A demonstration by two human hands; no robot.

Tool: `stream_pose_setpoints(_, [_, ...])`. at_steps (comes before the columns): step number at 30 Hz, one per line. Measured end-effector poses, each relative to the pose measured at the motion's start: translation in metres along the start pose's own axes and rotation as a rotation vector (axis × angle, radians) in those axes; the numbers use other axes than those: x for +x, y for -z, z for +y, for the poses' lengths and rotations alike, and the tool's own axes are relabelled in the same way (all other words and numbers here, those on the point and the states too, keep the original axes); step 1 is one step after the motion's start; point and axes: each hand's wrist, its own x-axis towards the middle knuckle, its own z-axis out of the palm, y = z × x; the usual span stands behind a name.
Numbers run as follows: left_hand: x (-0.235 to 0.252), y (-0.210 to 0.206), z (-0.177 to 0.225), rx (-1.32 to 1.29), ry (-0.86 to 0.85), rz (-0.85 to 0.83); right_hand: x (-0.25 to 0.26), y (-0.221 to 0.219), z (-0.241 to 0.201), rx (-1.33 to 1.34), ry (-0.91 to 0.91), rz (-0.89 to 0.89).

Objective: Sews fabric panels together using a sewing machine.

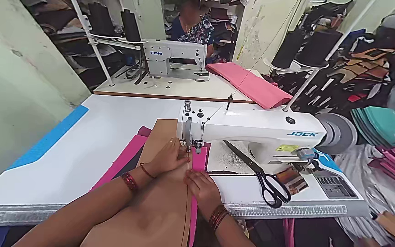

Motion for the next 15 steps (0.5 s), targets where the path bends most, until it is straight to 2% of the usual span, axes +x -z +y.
stream_pose_setpoints(2, [-0.019, 0.006, 0.001, -0.015, -0.180, -0.031, -0.014, 0.005, -0.006, 0.009, 0.031, -0.013])
stream_pose_setpoints(3, [-0.031, 0.012, 0.006, -0.014, -0.234, -0.123, -0.023, 0.005, -0.012, 0.030, 0.047, 0.007])
stream_pose_setpoints(5, [-0.061, 0.017, 0.019, 0.035, -0.296, -0.252, -0.042, 0.001, -0.032, 0.037, 0.061, 0.075])
stream_pose_setpoints(6, [-0.077, 0.012, 0.023, 0.059, -0.316, -0.248, -0.049, 0.000, -0.044, 0.024, 0.051, 0.114])
stream_pose_setpoints(8, [-0.099, -0.007, 0.021, 0.085, -0.338, -0.132, -0.054, -0.002, -0.061, -0.011, 0.017, 0.162])
stream_pose_setpoints(11, [-0.101, -0.020, 0.015, 0.112, -0.347, 0.019, -0.051, -0.004, -0.065, -0.033, 0.011, 0.195])
stream_pose_setpoints(15, [-0.095, -0.020, 0.017, 0.131, -0.353, 0.089, -0.050, 0.000, -0.067, -0.055, 0.000, 0.172])
